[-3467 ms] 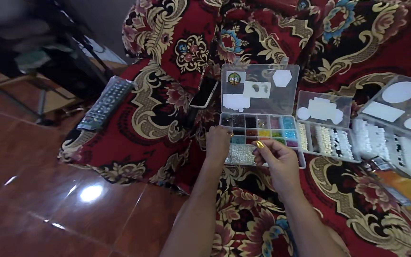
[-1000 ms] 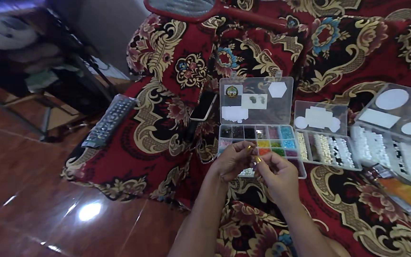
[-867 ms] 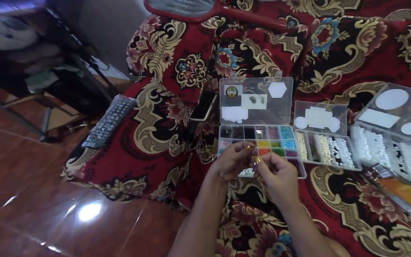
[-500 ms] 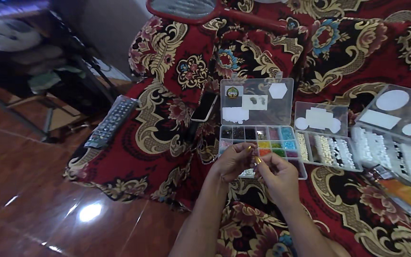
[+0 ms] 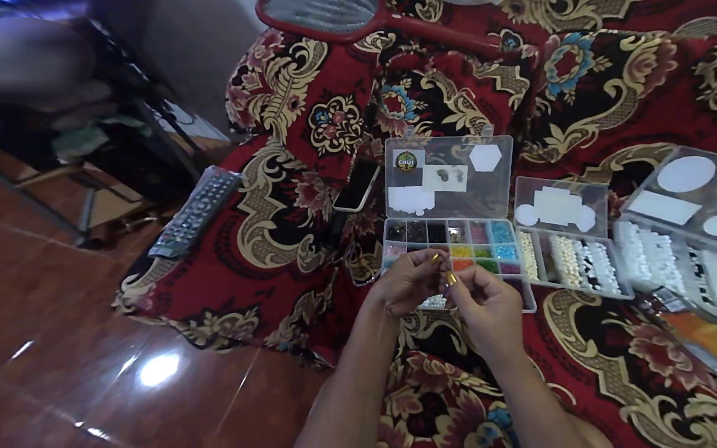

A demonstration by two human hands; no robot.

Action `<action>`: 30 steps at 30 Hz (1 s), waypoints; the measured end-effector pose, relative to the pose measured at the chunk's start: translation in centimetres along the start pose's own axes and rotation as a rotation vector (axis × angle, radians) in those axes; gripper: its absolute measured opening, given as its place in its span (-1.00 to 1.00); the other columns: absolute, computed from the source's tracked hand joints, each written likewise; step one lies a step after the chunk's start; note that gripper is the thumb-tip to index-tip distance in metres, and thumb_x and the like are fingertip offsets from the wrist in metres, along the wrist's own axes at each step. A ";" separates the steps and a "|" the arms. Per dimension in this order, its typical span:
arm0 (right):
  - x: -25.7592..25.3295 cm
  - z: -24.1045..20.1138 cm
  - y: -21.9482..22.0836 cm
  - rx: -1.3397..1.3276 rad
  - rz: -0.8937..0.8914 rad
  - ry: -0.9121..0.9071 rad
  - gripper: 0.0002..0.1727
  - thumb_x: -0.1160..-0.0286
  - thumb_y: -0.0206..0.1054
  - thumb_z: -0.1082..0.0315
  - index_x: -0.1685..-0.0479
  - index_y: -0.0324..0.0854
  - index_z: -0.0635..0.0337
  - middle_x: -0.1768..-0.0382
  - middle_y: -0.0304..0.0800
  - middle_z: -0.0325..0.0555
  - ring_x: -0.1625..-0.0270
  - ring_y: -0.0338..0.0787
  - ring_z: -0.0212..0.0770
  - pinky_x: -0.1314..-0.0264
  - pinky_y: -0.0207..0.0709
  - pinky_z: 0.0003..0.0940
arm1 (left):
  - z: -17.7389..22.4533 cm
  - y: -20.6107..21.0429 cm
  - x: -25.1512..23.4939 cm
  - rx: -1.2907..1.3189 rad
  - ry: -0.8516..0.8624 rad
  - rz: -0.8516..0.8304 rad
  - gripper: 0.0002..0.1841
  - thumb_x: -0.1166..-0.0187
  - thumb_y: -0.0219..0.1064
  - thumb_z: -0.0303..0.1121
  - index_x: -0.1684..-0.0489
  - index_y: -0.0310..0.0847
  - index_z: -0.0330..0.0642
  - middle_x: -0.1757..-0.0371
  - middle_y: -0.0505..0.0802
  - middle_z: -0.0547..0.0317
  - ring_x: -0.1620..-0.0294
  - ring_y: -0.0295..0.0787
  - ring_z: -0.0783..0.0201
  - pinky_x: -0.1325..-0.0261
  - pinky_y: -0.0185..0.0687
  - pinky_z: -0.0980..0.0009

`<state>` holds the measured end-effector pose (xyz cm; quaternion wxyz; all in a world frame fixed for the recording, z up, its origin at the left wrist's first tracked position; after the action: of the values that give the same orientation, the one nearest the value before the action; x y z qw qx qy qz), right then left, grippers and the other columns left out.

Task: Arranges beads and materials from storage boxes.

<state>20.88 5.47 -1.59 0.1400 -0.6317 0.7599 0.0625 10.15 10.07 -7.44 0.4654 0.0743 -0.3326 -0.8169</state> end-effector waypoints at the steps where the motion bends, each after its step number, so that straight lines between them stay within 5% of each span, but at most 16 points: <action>1: 0.0 0.0 0.0 -0.001 0.000 -0.005 -0.88 -0.41 0.34 0.38 0.36 0.77 0.20 0.54 0.79 -0.38 0.55 0.72 -0.62 0.52 0.62 -0.71 | 0.0 0.0 0.0 0.001 0.000 -0.006 -0.75 -0.71 0.11 -0.45 0.25 0.72 0.02 0.32 0.88 0.38 0.32 0.82 0.47 0.09 0.77 0.47; 13: 0.1 0.0 0.0 -0.004 0.006 -0.006 -0.87 -0.40 0.33 0.37 0.37 0.77 0.18 0.55 0.79 -0.39 0.57 0.71 -0.62 0.53 0.62 -0.70 | -0.3 0.2 -0.1 0.018 -0.004 -0.091 -0.86 -0.62 0.31 -0.36 0.27 0.79 0.08 0.27 0.91 0.34 0.24 0.86 0.44 -0.01 0.79 0.43; 30: 0.3 -1.1 -0.2 0.166 0.057 -0.150 -0.84 -0.41 0.33 0.33 0.37 0.78 0.20 0.46 0.82 -0.35 0.50 0.71 -0.67 0.46 0.61 -0.76 | 0.2 -0.3 -0.1 -0.009 0.020 -0.045 -0.79 -0.67 0.22 -0.47 0.31 0.75 0.01 0.30 0.90 0.34 0.30 0.85 0.46 0.04 0.80 0.46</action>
<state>20.91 4.83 -0.62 0.2465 -0.5897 0.7675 0.0505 9.87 10.32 -7.46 0.4504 0.0877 -0.3226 -0.8279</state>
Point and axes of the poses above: each hand's wrist, its own x-axis away from the middle knuckle, its own y-axis out of the palm, z = x × y, the point moved 10 cm from there along -x, towards the middle knuckle
